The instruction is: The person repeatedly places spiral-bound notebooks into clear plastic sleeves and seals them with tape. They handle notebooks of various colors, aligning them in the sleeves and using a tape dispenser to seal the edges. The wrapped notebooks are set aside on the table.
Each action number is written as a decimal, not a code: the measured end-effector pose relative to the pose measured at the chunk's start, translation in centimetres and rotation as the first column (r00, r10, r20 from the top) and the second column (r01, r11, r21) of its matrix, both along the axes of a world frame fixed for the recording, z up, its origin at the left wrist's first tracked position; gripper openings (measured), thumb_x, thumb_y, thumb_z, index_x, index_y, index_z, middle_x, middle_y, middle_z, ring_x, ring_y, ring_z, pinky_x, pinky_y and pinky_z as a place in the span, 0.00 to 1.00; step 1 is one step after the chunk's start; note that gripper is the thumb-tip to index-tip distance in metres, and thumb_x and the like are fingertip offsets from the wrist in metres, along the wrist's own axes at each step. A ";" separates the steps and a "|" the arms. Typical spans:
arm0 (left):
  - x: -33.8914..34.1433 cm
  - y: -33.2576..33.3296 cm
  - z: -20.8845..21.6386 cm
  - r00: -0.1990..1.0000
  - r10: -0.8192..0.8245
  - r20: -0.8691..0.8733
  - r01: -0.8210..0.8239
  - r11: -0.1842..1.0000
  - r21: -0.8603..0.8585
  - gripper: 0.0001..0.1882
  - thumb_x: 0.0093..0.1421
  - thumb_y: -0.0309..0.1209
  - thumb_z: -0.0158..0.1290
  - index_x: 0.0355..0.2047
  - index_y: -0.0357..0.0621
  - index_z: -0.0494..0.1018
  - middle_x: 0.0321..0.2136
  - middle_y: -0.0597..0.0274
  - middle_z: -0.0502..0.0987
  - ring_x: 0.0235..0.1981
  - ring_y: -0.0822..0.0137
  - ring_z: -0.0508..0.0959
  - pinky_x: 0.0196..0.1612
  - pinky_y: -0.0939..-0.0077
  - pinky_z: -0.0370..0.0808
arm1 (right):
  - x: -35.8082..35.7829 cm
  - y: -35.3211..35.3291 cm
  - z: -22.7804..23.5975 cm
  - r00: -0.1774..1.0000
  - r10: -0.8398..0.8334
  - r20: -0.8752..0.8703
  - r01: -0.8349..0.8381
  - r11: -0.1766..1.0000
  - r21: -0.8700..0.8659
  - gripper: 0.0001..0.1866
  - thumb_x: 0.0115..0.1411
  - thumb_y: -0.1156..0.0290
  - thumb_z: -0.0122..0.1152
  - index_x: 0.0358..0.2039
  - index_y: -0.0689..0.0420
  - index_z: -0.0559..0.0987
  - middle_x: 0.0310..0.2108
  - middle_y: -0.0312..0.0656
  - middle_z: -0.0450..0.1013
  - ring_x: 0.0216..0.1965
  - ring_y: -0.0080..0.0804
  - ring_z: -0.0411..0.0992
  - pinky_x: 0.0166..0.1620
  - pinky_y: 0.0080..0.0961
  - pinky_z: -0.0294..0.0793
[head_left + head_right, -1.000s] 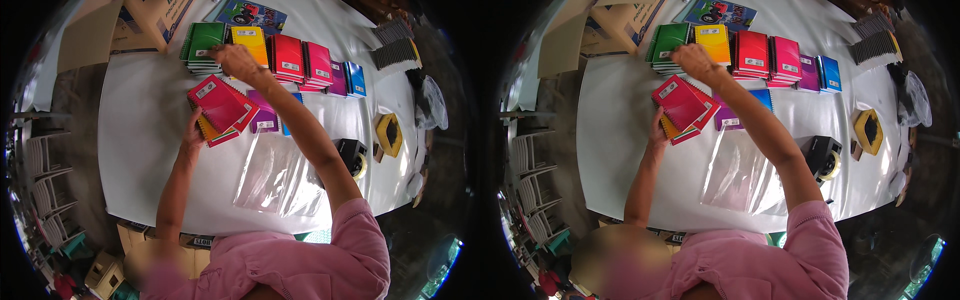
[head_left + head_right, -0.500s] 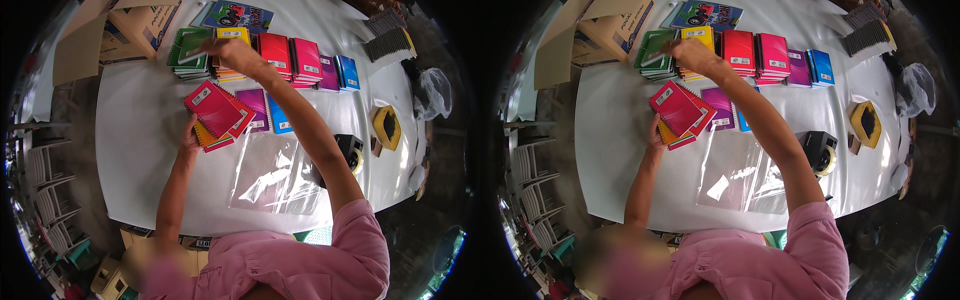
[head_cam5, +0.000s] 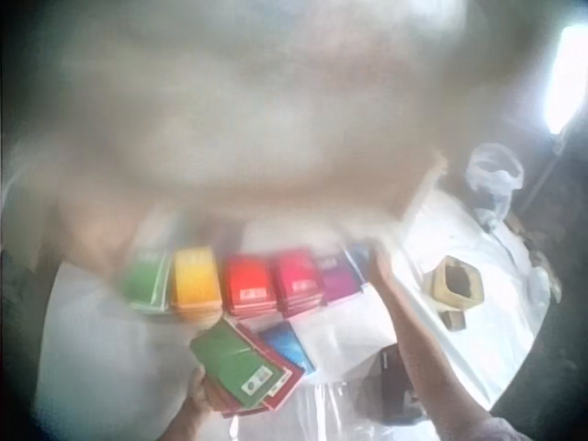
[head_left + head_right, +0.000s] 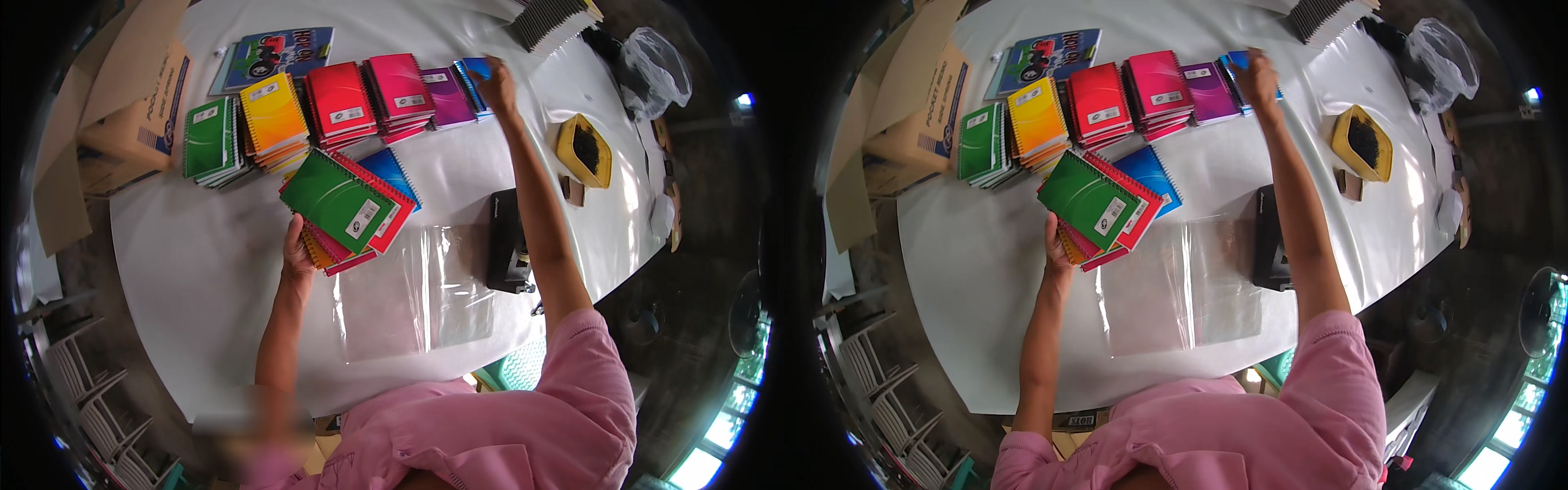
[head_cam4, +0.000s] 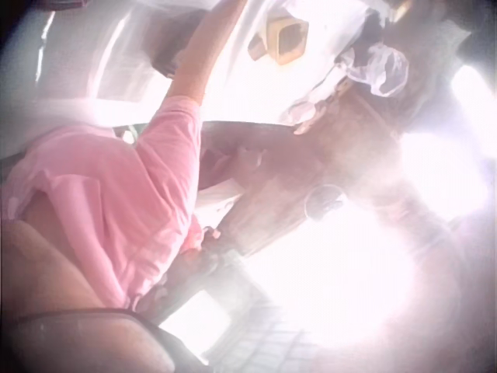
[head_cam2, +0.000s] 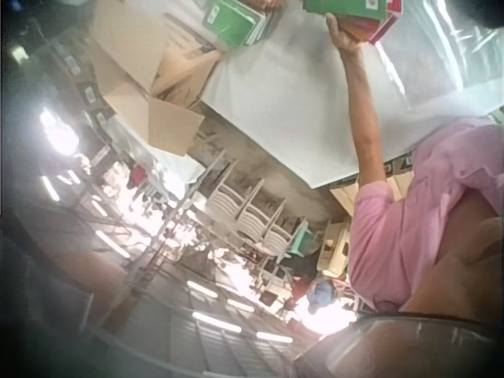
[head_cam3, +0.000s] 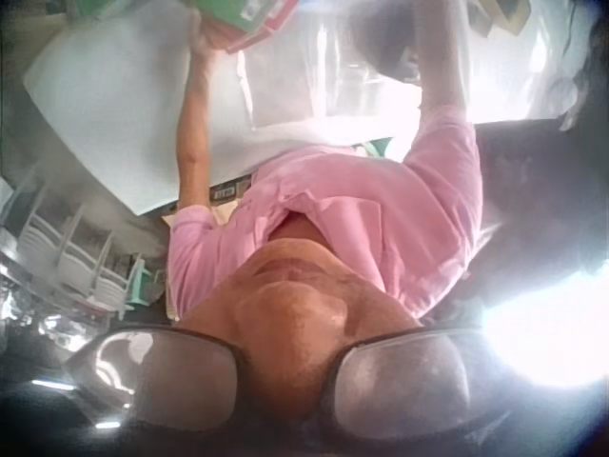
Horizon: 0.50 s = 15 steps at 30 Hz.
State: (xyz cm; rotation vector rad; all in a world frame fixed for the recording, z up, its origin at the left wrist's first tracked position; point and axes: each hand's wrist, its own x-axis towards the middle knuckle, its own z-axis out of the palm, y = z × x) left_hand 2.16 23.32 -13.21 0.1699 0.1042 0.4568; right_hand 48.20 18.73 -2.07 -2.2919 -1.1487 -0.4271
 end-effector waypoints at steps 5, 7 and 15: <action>3.2 -0.6 -0.6 0.996 -0.088 0.008 0.087 0.995 0.055 0.32 0.57 0.45 0.59 0.57 0.45 0.64 0.53 0.60 0.72 0.53 0.63 0.73 0.55 0.61 0.71 | 11.4 -4.7 -2.7 0.816 -0.514 -0.264 0.361 0.810 -0.461 0.36 0.37 0.46 0.74 0.46 0.51 0.78 0.49 0.49 0.72 0.52 0.49 0.69 0.52 0.47 0.67; 2.5 -0.8 -0.2 0.993 -0.078 -0.085 0.083 0.995 0.057 0.32 0.56 0.44 0.60 0.58 0.45 0.64 0.52 0.61 0.72 0.53 0.63 0.73 0.56 0.61 0.70 | 9.6 -3.1 -1.6 0.930 -0.353 -0.104 0.278 0.859 -0.430 0.33 0.42 0.50 0.72 0.48 0.52 0.77 0.46 0.48 0.74 0.47 0.43 0.74 0.46 0.41 0.74; 2.0 -4.0 0.2 0.958 -0.172 -0.230 0.200 0.974 0.103 0.47 0.43 0.56 0.63 0.58 0.43 0.62 0.51 0.61 0.72 0.52 0.66 0.73 0.52 0.64 0.75 | -20.2 -1.3 17.8 0.025 0.716 -0.698 -0.951 -0.198 -0.238 0.26 0.45 0.75 0.66 0.49 0.57 0.77 0.47 0.44 0.74 0.47 0.37 0.72 0.55 0.32 0.68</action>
